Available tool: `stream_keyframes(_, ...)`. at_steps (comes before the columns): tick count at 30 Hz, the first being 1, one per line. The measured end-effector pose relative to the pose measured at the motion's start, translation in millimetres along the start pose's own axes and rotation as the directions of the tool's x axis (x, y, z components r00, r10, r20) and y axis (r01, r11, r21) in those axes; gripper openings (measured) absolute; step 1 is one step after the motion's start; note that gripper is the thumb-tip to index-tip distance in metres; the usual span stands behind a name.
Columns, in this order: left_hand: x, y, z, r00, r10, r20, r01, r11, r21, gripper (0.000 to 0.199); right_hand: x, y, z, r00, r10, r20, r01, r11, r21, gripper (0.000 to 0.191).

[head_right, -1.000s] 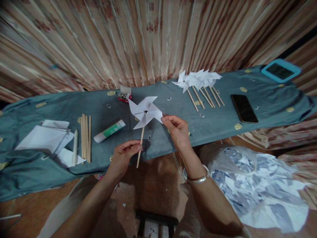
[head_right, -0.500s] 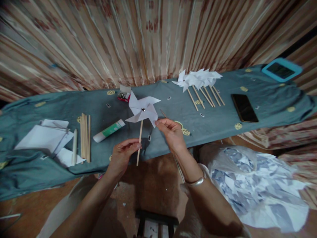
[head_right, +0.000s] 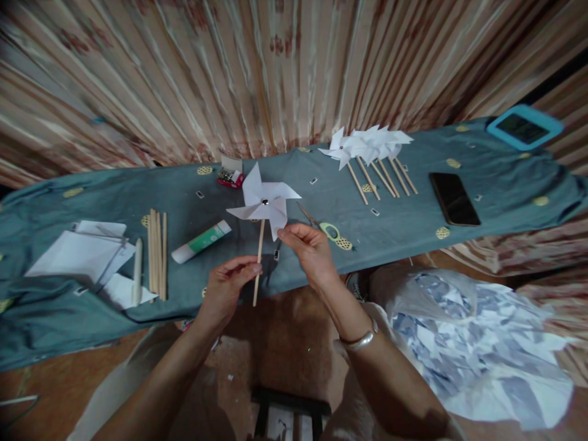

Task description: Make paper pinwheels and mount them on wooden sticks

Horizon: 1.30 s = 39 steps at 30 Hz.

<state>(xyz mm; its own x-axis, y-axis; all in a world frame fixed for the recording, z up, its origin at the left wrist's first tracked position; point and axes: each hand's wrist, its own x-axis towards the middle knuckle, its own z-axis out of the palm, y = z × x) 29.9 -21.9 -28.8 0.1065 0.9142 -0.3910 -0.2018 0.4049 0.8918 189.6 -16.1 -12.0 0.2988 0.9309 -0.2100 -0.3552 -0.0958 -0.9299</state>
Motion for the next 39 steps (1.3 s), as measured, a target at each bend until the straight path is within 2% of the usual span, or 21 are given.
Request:
stream_keyframes(20, -1, 1, 2.6, 1.0, 0.005, 0.024, -0.005, 1.0, 0.004, 0.021, -3, 5, 13, 0.997, 0.04, 0.069, -0.041, 0.999, 0.015, 0.026)
stream_keyframes(23, -1, 1, 1.6, 1.0, -0.001, 0.023, 0.001, 1.0, 0.001, 0.021, -3, 7, 11, 0.997, 0.017, 0.078, -0.011, 0.997, -0.078, 0.03)
stream_keyframes(27, 1, 0, -1.1, 1.0, 0.006, 0.022, -0.006, 1.0, -0.001, 0.022, -2, 5, 1, 0.991, -0.077, 0.11, 0.107, 0.949, -0.296, 0.041)
stream_keyframes(30, 1, -1, -2.2, 1.0, 0.012, 0.015, -0.012, 1.0, -0.002, 0.024, 1, -2, -12, 0.985, -0.166, 0.056, 0.175, 0.91, -0.375, 0.046)
stream_keyframes(32, 1, 0, -2.2, 1.0, 0.007, 0.011, -0.007, 1.0, -0.006, 0.025, 7, -8, -22, 0.971, -0.239, -0.034, 0.208, 0.901, -0.382, 0.047)
stream_keyframes(34, 1, 0, -1.8, 1.0, -0.006, 0.015, 0.006, 1.0, -0.008, 0.025, 14, -13, -32, 0.936, -0.32, -0.146, 0.246, 0.893, -0.377, 0.045)
stream_keyframes(37, -1, 1, -0.9, 0.999, -0.039, 0.03, 0.039, 0.999, 0.0, 0.024, 23, -15, -42, 0.889, -0.389, -0.242, 0.295, 0.89, -0.347, 0.029)
stream_keyframes(39, -1, 2, -0.4, 0.998, -0.056, 0.043, 0.055, 0.998, 0.008, 0.025, 26, -14, -45, 0.892, -0.38, -0.244, 0.297, 0.901, -0.317, 0.021)
